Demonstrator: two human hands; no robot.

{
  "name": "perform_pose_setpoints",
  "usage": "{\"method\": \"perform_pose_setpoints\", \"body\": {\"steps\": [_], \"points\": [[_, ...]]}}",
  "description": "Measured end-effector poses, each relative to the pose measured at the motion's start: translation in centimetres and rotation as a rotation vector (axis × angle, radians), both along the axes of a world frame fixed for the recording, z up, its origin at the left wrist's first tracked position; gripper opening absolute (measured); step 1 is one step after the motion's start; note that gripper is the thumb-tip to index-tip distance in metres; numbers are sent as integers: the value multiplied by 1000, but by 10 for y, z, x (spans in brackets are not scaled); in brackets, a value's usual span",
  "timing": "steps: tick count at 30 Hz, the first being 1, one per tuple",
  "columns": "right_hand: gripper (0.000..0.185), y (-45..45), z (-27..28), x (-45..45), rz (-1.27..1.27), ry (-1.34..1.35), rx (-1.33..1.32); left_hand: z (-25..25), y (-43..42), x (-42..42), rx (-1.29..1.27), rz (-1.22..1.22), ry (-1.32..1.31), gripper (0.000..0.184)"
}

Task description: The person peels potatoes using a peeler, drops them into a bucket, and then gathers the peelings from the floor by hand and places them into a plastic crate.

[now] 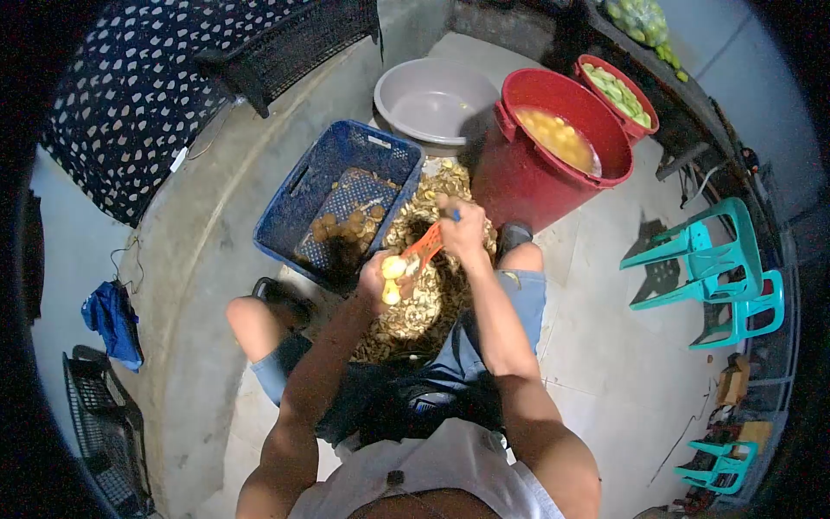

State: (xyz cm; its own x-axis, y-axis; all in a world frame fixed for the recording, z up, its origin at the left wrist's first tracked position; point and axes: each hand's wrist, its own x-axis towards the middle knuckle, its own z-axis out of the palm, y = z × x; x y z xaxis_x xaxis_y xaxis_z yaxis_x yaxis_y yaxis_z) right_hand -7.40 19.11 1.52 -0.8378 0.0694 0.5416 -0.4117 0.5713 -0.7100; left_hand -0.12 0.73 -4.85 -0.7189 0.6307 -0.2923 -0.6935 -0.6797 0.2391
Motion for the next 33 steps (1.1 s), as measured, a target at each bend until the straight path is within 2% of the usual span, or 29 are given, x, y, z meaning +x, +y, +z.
{"method": "perform_pose_setpoints", "body": {"steps": [1, 2, 6, 8, 9, 10, 11, 14, 15, 16, 18, 19, 20, 22, 23, 25, 26, 28, 29, 33], "points": [[18, -3, -3, 6, 42, -36, 66, -1, 0, -2, -1, -4, -2, 43], [21, -3, -4, 5, 50, 62, 128, -2, 2, -6, -40, 19, 12, 41], [17, 10, -17, -12, -130, 119, 149, 18, 6, -2, -135, 149, 88, 39], [12, 4, -14, -7, -49, -82, -79, 8, 0, -2, -69, 42, 136, 37], [15, -4, -16, -3, 76, 49, -157, -11, -3, -4, 8, 58, 95, 35], [18, -6, 5, 8, 103, -30, 18, -24, 3, -9, 10, 56, 93, 35], [19, -3, -2, 2, 38, -75, 101, -37, 12, -13, -445, 342, 520, 35], [22, 14, -30, -16, -167, -162, 248, -31, -4, -14, -382, 298, 450, 14], [22, 15, -21, -15, -113, -305, 90, -33, -7, -15, -727, 270, 673, 11], [22, 7, -7, -10, -109, -301, 87, -44, -9, -16, -848, 260, 721, 14], [23, -7, 10, 4, 149, -263, 40, -67, -12, -18, -1097, 235, 808, 22], [26, -1, -5, -3, 88, -288, 224, -67, -10, -16, -1137, 281, 847, 22], [26, 9, -19, -8, 84, -295, 223, -66, -8, -17, -1087, 312, 817, 19], [28, 19, -25, -17, -192, -328, 354, -52, -5, -18, -987, 373, 760, 15], [31, 24, -28, -20, -155, -291, 214, -44, -2, -18, -769, 432, 589, 20], [32, 20, -24, -16, -125, -330, 137, 6, -7, -7, -437, 405, 427, 31], [33, 18, -21, -13, -98, -371, 60, 8, -8, -8, -433, 407, 425, 31], [34, 14, -17, -7, -86, -423, 56, 11, -10, -12, -339, 384, 175, 31], [33, 11, -17, -6, -67, -354, 13, 13, -7, -13, -321, 418, 91, 31], [30, 2, -17, -2, -50, -284, -22, 33, -4, -2, -260, 383, 119, 24]]}}
